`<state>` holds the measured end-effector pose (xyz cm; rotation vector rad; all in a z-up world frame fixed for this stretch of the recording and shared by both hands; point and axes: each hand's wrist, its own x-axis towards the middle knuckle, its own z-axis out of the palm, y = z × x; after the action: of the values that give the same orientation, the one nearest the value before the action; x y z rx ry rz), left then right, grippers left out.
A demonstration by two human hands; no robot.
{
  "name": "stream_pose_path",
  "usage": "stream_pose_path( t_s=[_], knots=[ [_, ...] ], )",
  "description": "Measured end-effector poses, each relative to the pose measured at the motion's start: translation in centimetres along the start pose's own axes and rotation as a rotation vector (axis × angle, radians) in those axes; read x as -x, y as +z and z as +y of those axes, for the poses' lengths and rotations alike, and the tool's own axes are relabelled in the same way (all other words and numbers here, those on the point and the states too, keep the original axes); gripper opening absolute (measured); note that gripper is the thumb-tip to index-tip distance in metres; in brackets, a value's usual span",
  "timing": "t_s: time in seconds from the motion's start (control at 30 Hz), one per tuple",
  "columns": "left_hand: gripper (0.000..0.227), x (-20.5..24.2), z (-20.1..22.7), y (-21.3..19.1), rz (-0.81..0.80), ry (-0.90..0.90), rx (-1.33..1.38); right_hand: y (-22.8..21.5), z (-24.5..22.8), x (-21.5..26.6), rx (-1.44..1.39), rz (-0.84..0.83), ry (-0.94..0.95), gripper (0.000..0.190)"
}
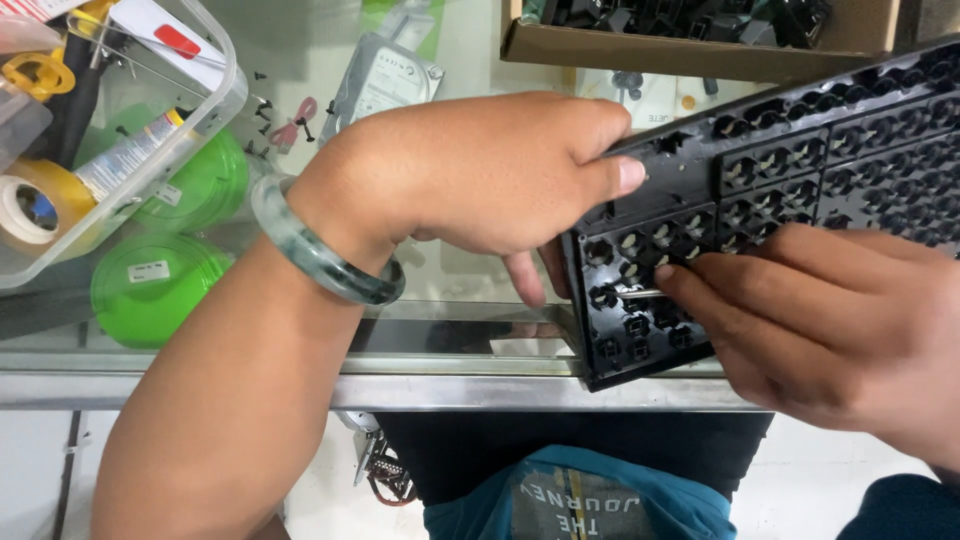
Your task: The person holds a black keyboard base and uses tweezers to pick up small black key switches from a cardboard box. They carefully place each switch into the corresponding holes on the keyboard base, working systematically across the layout.
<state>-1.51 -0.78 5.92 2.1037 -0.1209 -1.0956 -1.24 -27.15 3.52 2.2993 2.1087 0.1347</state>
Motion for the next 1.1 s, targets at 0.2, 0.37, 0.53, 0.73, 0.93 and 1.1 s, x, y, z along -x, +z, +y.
stream_pose_path(
  t_s=[0.2,0.37,0.53,0.73,0.93,1.1],
  knots=[
    [0.030,0.2,0.2,0.0,-0.011,-0.016,-0.006,0.2,0.1,-0.5,-0.006,0.063,0.005,0.030],
    [0.031,0.1,0.3,0.0,-0.035,-0.015,-0.018,0.6,0.8,-0.3,-0.085,0.083,-0.018,0.028],
    [0.029,0.2,0.5,-0.1,-0.041,-0.038,0.009,0.8,1.5,-0.7,-0.178,0.227,-0.039,0.020],
    [0.033,0.2,0.6,-0.1,-0.034,-0.042,0.005,1.4,1.1,0.5,-0.171,0.276,-0.013,0.025],
    [0.037,0.4,0.5,-0.1,-0.023,-0.036,-0.074,1.7,0.1,0.3,-0.118,0.195,-0.076,0.015],
    [0.040,0.7,0.5,0.0,-0.018,-0.015,-0.096,1.2,-2.6,-1.5,-0.023,0.140,-0.265,0.022]
  ],
)
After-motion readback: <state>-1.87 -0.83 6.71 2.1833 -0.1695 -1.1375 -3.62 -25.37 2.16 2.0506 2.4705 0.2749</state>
